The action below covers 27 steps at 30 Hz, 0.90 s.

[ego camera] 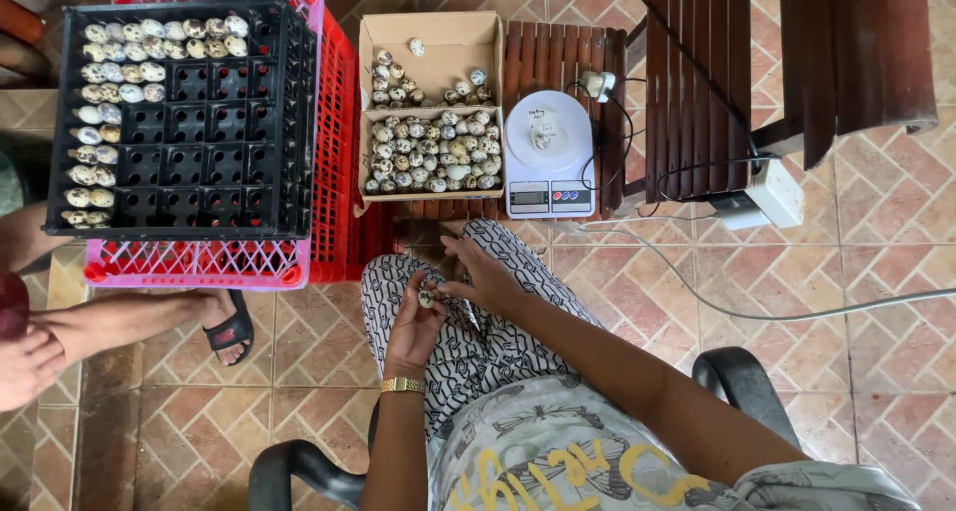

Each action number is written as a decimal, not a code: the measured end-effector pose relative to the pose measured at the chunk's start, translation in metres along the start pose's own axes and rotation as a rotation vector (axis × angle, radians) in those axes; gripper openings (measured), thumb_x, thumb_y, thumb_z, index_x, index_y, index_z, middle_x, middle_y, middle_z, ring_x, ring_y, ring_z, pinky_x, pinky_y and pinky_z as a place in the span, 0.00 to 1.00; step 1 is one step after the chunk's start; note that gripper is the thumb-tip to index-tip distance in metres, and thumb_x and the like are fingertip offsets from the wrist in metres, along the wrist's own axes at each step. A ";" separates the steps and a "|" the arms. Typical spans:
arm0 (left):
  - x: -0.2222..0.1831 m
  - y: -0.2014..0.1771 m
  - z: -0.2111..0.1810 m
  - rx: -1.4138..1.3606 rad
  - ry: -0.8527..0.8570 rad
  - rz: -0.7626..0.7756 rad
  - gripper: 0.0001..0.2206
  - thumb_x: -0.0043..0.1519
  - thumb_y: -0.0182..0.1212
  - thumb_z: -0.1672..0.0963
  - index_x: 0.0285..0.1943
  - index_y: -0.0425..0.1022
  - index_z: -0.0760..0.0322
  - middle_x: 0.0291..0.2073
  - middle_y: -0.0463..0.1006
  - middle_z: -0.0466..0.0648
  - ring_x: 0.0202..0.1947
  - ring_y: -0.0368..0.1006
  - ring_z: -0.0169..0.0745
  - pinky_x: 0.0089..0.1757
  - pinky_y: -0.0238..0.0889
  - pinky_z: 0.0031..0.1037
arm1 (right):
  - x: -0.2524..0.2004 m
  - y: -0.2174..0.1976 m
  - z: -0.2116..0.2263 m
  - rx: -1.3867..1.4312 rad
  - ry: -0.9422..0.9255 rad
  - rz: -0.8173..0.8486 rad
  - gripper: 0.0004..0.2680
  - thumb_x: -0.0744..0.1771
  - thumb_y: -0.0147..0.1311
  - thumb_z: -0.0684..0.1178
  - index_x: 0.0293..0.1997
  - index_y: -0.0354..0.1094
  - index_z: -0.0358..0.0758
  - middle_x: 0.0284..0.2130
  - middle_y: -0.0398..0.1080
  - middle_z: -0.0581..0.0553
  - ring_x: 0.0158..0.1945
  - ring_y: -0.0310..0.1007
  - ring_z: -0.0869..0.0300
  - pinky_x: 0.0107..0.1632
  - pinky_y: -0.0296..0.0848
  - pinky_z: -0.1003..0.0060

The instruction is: Weighing quail eggs on a digital scale and sorting them into a tray

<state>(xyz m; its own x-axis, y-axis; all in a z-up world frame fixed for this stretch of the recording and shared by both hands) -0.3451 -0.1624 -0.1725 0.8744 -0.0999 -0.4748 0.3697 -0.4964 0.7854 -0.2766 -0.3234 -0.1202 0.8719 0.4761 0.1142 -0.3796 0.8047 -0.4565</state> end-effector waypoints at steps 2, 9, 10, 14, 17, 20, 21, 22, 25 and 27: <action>0.000 0.000 0.000 -0.005 -0.001 0.000 0.20 0.67 0.57 0.52 0.66 0.65 0.60 0.48 0.76 0.49 0.47 0.75 0.41 0.44 0.71 0.24 | 0.000 0.001 -0.003 0.000 0.005 -0.001 0.29 0.69 0.57 0.61 0.76 0.46 0.39 0.56 0.63 0.36 0.48 0.74 0.44 0.47 0.77 0.48; -0.001 0.003 -0.001 0.010 0.004 0.001 0.22 0.67 0.58 0.51 0.68 0.63 0.61 0.49 0.75 0.49 0.47 0.74 0.40 0.43 0.71 0.23 | 0.000 -0.002 0.001 -0.008 0.013 -0.006 0.29 0.69 0.57 0.59 0.76 0.46 0.40 0.56 0.63 0.35 0.47 0.75 0.43 0.46 0.77 0.47; 0.000 0.002 -0.001 0.010 0.004 0.001 0.22 0.67 0.58 0.51 0.68 0.63 0.61 0.49 0.75 0.49 0.47 0.74 0.40 0.43 0.71 0.23 | 0.000 -0.003 0.002 -0.007 0.013 -0.006 0.29 0.69 0.57 0.59 0.76 0.46 0.40 0.56 0.63 0.35 0.47 0.75 0.43 0.46 0.77 0.47; -0.001 0.002 0.000 -0.017 0.004 0.014 0.20 0.67 0.57 0.52 0.67 0.65 0.61 0.48 0.76 0.49 0.47 0.74 0.40 0.44 0.70 0.24 | 0.000 -0.004 0.004 -0.009 0.009 -0.004 0.28 0.70 0.57 0.59 0.76 0.47 0.38 0.55 0.63 0.35 0.46 0.76 0.45 0.44 0.78 0.49; 0.000 0.001 0.000 -0.026 0.007 0.016 0.20 0.67 0.57 0.52 0.67 0.65 0.61 0.48 0.76 0.49 0.47 0.74 0.40 0.44 0.70 0.24 | 0.000 -0.005 0.003 -0.013 0.005 -0.010 0.29 0.69 0.57 0.59 0.76 0.47 0.38 0.55 0.64 0.35 0.45 0.76 0.46 0.43 0.79 0.50; 0.000 0.002 -0.001 -0.030 0.007 0.020 0.21 0.67 0.58 0.52 0.67 0.64 0.62 0.49 0.76 0.50 0.47 0.74 0.40 0.44 0.70 0.25 | 0.000 -0.004 0.001 -0.007 0.007 -0.009 0.29 0.69 0.57 0.59 0.76 0.47 0.39 0.55 0.64 0.35 0.45 0.76 0.46 0.43 0.79 0.50; 0.000 0.003 -0.001 -0.030 0.011 0.024 0.21 0.67 0.58 0.52 0.67 0.63 0.62 0.49 0.76 0.50 0.47 0.74 0.40 0.44 0.70 0.24 | 0.000 -0.004 -0.001 0.004 0.010 -0.006 0.29 0.69 0.58 0.59 0.76 0.47 0.39 0.55 0.64 0.35 0.45 0.76 0.46 0.43 0.79 0.50; 0.001 0.002 0.000 -0.029 0.010 0.025 0.21 0.67 0.58 0.52 0.67 0.63 0.62 0.49 0.76 0.50 0.47 0.74 0.40 0.44 0.70 0.24 | 0.000 -0.004 -0.002 0.004 0.011 -0.008 0.29 0.69 0.58 0.59 0.76 0.47 0.39 0.55 0.64 0.35 0.45 0.76 0.46 0.43 0.79 0.50; 0.001 0.001 0.000 -0.021 0.011 0.029 0.20 0.67 0.58 0.52 0.67 0.64 0.61 0.49 0.76 0.48 0.47 0.74 0.39 0.44 0.69 0.24 | 0.000 0.000 -0.007 -0.003 0.011 -0.014 0.29 0.69 0.57 0.60 0.76 0.47 0.39 0.55 0.63 0.35 0.44 0.76 0.47 0.41 0.79 0.52; 0.000 0.003 0.000 -0.037 0.018 0.033 0.20 0.67 0.57 0.52 0.66 0.64 0.61 0.48 0.76 0.49 0.47 0.73 0.40 0.44 0.69 0.24 | 0.001 0.002 -0.010 -0.003 0.013 -0.014 0.29 0.69 0.57 0.59 0.76 0.47 0.38 0.55 0.64 0.35 0.44 0.76 0.48 0.40 0.79 0.52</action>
<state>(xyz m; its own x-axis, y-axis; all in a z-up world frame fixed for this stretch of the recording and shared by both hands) -0.3443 -0.1635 -0.1697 0.8919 -0.1000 -0.4411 0.3514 -0.4610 0.8149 -0.2738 -0.3248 -0.1301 0.8813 0.4598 0.1089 -0.3661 0.8102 -0.4578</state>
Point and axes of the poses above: each hand's wrist, its own x-axis towards the middle knuckle, its own y-axis out of the palm, z = x × y, the point moved 5 cm from there along x, towards the middle knuckle
